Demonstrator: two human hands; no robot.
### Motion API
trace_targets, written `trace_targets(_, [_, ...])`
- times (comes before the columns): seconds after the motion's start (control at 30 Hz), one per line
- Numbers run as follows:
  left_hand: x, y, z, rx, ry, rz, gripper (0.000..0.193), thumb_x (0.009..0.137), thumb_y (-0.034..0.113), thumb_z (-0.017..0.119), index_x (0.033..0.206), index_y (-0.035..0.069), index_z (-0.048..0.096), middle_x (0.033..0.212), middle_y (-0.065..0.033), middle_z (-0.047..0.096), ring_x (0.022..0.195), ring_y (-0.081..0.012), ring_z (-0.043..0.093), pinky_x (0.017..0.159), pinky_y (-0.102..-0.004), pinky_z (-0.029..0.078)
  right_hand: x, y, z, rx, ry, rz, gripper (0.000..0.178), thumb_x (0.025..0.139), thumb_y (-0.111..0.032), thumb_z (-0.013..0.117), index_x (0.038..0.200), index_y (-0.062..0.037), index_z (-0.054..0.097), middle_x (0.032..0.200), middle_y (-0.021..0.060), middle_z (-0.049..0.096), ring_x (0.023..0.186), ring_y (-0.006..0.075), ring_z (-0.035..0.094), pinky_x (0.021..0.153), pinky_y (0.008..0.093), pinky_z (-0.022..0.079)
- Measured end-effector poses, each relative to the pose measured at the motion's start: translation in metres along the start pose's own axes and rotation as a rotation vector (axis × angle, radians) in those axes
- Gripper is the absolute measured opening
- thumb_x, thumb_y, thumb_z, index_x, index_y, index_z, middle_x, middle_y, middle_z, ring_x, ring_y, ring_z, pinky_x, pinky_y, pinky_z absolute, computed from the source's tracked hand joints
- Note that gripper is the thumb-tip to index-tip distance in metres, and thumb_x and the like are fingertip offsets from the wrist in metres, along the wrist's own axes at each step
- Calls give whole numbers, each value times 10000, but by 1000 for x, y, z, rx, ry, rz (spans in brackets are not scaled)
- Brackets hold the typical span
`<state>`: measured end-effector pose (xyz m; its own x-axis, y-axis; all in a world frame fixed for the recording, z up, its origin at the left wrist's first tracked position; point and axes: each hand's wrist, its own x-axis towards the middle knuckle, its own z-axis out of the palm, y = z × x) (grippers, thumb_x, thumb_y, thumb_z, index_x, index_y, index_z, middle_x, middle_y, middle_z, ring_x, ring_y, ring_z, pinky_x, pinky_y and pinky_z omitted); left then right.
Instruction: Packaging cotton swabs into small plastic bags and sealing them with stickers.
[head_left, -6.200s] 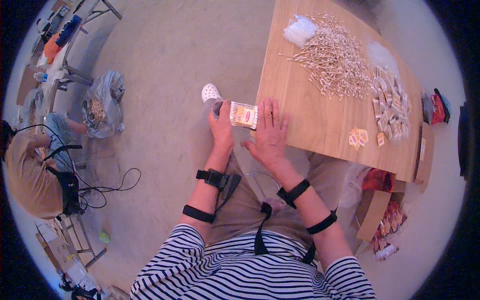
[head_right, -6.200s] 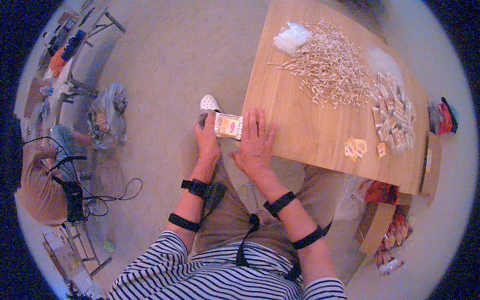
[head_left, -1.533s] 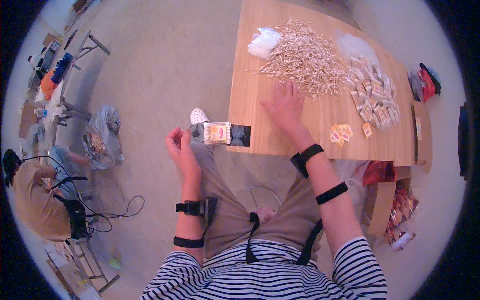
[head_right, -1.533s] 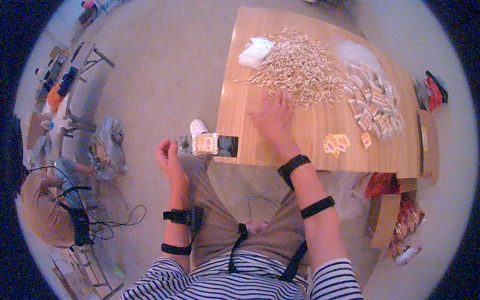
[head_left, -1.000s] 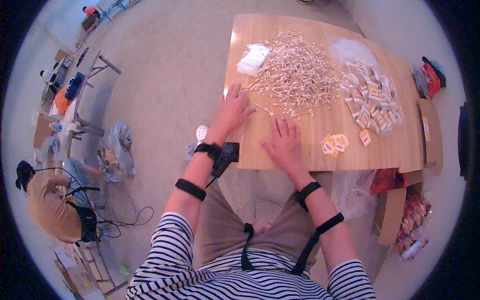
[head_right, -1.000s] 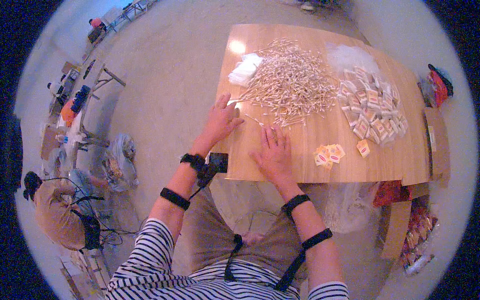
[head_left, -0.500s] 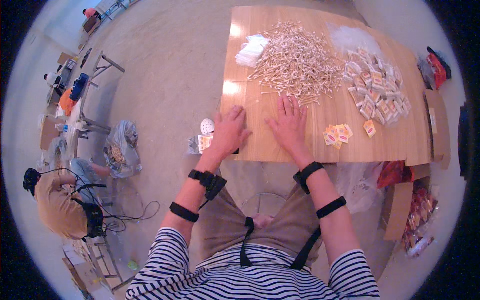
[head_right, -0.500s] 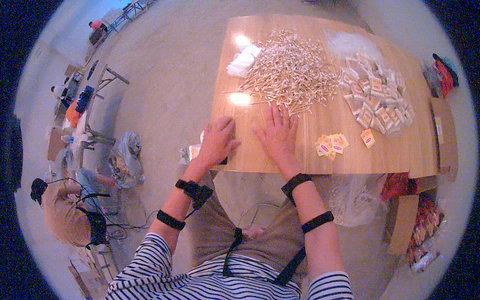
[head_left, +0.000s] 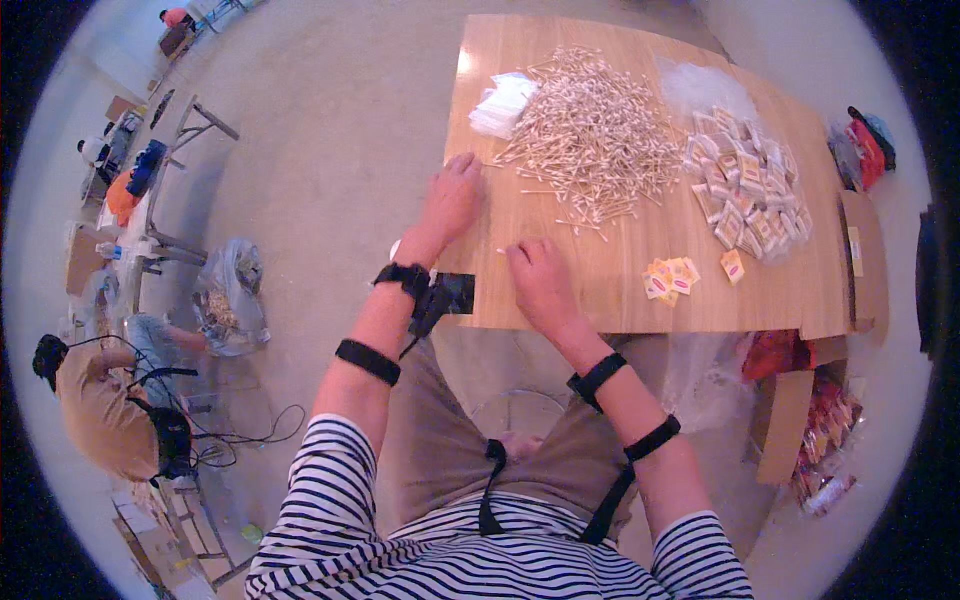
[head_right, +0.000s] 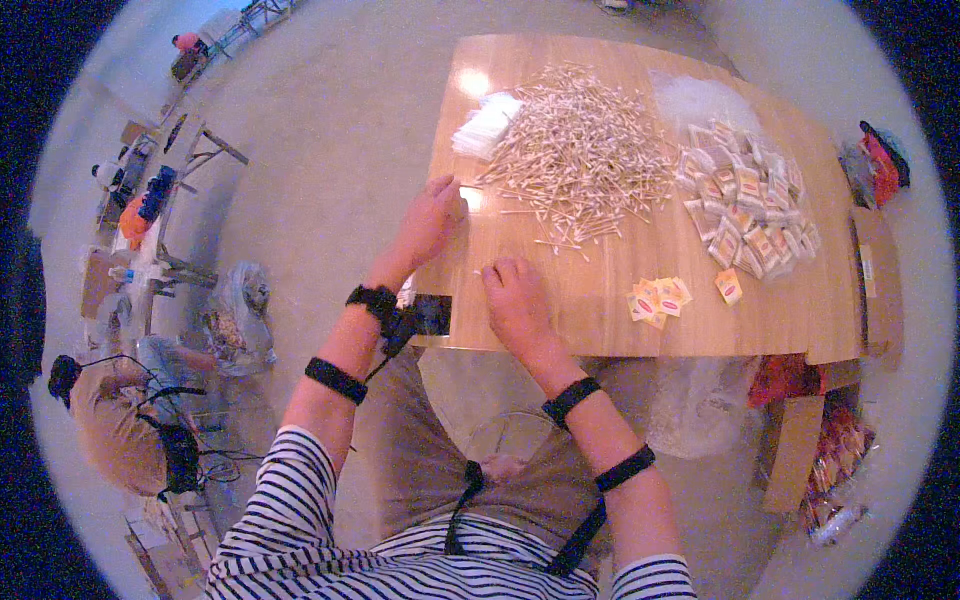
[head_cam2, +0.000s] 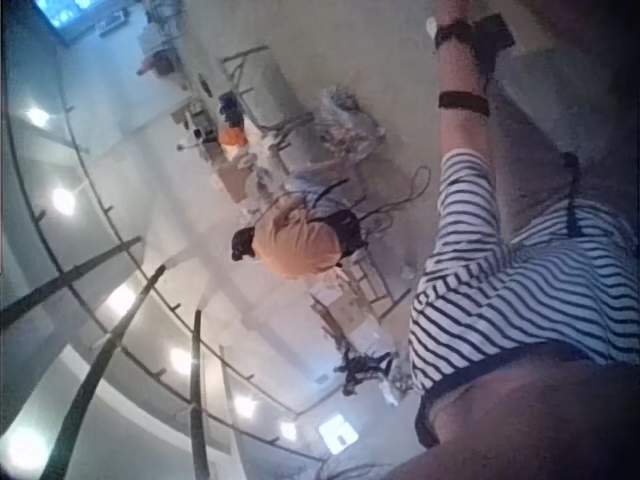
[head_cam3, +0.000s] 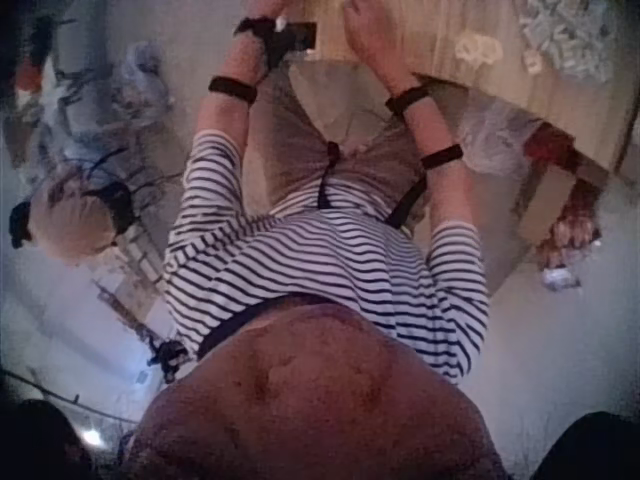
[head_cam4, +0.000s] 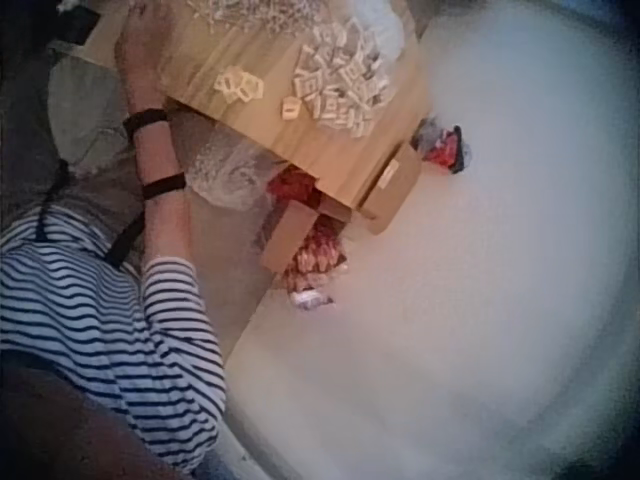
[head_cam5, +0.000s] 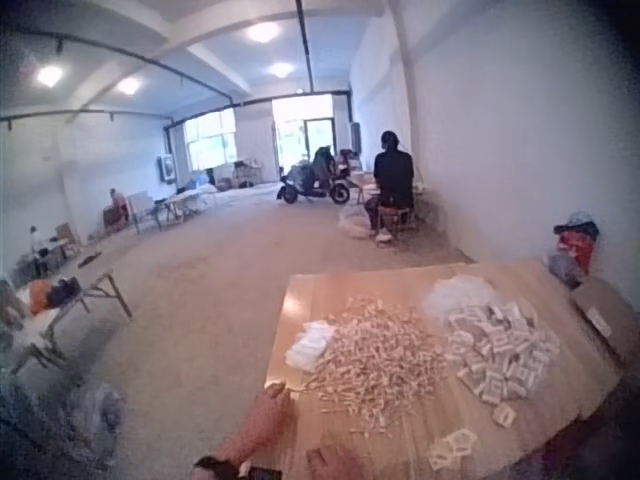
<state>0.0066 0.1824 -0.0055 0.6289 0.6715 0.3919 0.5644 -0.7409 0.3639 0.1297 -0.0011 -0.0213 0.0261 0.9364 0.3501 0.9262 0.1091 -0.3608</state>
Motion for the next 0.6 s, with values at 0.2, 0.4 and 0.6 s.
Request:
trace_targets(0.2, [14,-13,14,188,-80,-167,100,845,67,578,918,19,626,1064,-177,622,1047,-378,583,860,-478,522,-33,29,-17,62,168,162,68,857,-78,600,903,-43,635,905,155,572,865,372,594,724,479,489])
trace_targets(0.4, [-32,24,0,127,-143,13,76,798,51,616,871,32,611,942,-153,606,973,-369,592,810,-489,511,-29,38,-28,163,143,294,73,910,-96,575,933,-56,632,940,160,581,846,395,605,710,505,496])
trace_targets(0.6, [-91,95,4,-53,-139,194,110,743,59,657,842,62,607,905,-144,591,912,-346,581,750,-457,486,-15,23,-35,167,-29,338,72,881,-68,590,935,-55,635,964,161,608,896,392,614,753,500,506])
